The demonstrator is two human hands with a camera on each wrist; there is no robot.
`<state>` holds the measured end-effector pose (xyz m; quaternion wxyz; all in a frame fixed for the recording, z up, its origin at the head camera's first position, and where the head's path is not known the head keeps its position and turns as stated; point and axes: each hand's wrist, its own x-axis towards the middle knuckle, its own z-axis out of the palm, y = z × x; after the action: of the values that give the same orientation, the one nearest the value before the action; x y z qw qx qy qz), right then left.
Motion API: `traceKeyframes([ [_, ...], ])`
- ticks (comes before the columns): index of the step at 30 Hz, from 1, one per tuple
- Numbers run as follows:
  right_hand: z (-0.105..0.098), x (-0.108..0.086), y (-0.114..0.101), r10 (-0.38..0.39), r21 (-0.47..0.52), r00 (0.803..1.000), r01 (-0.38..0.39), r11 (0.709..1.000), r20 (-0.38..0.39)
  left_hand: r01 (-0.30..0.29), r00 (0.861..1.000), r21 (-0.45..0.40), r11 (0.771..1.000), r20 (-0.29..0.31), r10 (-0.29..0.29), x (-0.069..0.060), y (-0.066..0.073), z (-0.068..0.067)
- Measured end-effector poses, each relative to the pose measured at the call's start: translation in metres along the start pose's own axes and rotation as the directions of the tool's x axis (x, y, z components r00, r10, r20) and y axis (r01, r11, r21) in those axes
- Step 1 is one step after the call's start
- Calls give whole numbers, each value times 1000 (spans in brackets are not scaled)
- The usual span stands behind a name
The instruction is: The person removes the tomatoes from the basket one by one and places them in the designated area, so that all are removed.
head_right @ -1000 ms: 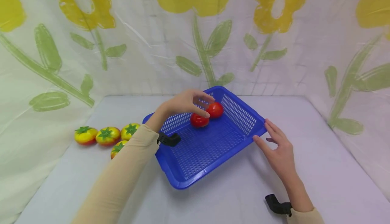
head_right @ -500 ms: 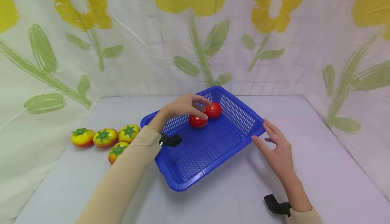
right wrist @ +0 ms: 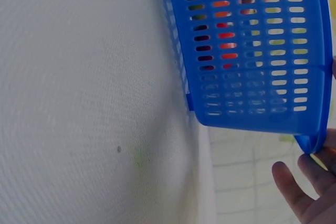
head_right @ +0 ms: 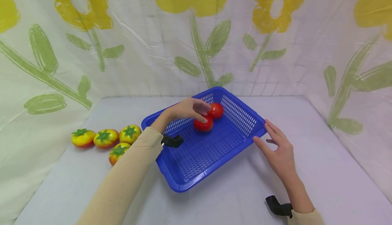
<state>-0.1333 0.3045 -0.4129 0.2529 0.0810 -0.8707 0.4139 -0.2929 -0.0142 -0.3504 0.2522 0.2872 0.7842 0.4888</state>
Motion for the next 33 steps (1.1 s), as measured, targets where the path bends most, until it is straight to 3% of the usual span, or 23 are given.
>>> traceKeyframes([
  [7,-1,-1,1,8,-4,1000,-8,1000,-2,-7,1000,-2,1000,-20,7,3,0,3],
  [26,0,-1,-2,17,0,1000,-17,1000,5,68,998,142,988,8,-70,18,-4,22],
  [30,0,0,-2,19,-5,1000,-19,1000,6,41,999,198,979,11,-44,22,-2,30],
  [33,1,0,-1,19,-5,1000,-19,1000,6,9,998,199,980,63,-22,25,1,35],
])
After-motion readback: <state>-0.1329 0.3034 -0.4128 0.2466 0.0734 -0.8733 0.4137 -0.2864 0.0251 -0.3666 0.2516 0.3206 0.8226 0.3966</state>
